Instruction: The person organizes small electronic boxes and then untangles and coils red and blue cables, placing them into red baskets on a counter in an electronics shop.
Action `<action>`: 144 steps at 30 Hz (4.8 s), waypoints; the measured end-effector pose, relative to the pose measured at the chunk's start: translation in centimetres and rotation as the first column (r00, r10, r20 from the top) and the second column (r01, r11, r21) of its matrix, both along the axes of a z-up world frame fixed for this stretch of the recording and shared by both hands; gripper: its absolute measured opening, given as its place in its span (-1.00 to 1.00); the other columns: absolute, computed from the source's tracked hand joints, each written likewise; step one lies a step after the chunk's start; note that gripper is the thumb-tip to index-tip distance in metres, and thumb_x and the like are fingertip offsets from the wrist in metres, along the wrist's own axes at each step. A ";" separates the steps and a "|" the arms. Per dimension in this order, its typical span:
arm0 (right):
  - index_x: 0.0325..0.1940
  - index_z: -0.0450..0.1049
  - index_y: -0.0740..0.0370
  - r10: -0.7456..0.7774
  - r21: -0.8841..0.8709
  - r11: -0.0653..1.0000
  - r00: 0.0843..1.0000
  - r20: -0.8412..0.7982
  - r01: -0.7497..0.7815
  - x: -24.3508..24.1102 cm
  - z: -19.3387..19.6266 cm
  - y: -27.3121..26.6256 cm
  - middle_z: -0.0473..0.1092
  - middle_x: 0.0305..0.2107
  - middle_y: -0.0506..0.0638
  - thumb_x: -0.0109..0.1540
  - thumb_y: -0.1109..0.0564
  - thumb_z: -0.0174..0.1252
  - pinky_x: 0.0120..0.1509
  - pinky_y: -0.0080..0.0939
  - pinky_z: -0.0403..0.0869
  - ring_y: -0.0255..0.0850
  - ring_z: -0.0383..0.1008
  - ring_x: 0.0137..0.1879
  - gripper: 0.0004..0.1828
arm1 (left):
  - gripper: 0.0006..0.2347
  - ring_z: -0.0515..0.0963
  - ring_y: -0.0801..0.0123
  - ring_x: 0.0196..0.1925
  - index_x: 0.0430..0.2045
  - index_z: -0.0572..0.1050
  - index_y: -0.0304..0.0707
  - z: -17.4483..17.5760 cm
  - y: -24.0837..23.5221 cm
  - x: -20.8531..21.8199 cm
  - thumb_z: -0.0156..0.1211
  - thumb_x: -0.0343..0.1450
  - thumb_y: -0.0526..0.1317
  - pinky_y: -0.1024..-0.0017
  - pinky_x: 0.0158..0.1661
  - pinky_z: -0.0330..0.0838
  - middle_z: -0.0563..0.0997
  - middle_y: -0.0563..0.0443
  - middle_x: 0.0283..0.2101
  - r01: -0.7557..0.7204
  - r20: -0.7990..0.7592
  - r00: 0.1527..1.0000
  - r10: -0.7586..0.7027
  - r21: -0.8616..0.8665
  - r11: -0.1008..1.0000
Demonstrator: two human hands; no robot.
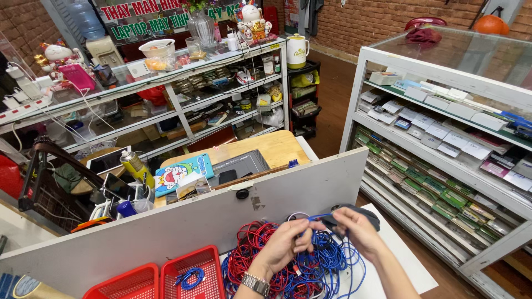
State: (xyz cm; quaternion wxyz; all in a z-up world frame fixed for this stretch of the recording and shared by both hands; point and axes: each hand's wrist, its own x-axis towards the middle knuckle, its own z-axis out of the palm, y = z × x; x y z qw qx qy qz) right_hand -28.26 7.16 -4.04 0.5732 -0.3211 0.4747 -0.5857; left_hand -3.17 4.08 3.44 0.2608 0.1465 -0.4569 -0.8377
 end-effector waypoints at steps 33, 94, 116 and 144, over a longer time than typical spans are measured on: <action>-0.20 0.52 0.27 0.378 0.168 0.916 0.924 -0.055 -0.365 0.4 3.5 2.3 0.17 -0.65 -0.21 0.35 -0.06 0.05 -0.31 -0.32 0.32 -0.40 0.14 -0.52 -0.67 | -0.66 0.49 0.42 -0.56 -0.40 0.56 -0.35 -1.5 -1.4 -0.4 -0.09 0.56 -0.07 0.34 -0.28 0.53 0.48 0.11 -0.66 0.080 0.567 0.774 0.281 -0.528 0.846; 0.24 0.36 0.15 0.082 0.092 0.994 0.981 -0.174 -0.067 11.1 -0.9 2.7 0.48 -0.44 -0.06 0.29 0.19 0.07 -0.23 -0.36 0.52 -0.33 0.54 -0.32 -0.60 | -0.79 0.72 0.37 -0.11 -0.15 0.54 -0.37 -1.7 -2.6 -3.4 0.07 0.49 -0.21 0.40 -0.16 0.62 0.74 -0.12 -0.14 -0.452 0.191 0.793 0.579 -0.452 0.769; 0.34 0.37 0.17 0.238 0.035 0.971 0.966 -0.101 -0.235 5.4 3.2 2.8 0.48 -0.07 0.08 0.26 -0.01 0.17 0.09 -0.24 0.46 -0.21 0.53 -0.09 -0.43 | -0.86 0.62 0.45 -0.48 -0.34 0.54 -0.43 -5.2 -2.7 -2.5 0.10 0.47 -0.28 0.52 -0.47 0.49 0.64 -0.06 -0.43 -0.063 0.264 0.958 0.113 -0.191 0.979; -0.11 0.45 0.28 -0.015 0.055 0.998 0.939 -0.342 0.036 6.0 -0.1 0.5 0.55 -0.33 0.03 0.25 0.08 0.22 -0.26 -0.31 0.49 -0.31 0.53 -0.26 -0.76 | -0.73 0.63 0.60 -0.11 0.05 0.44 -0.18 -6.2 -0.1 -0.5 0.15 0.45 -0.32 0.52 -0.03 0.50 0.66 0.13 -0.14 -0.254 0.290 0.905 0.311 -0.216 0.943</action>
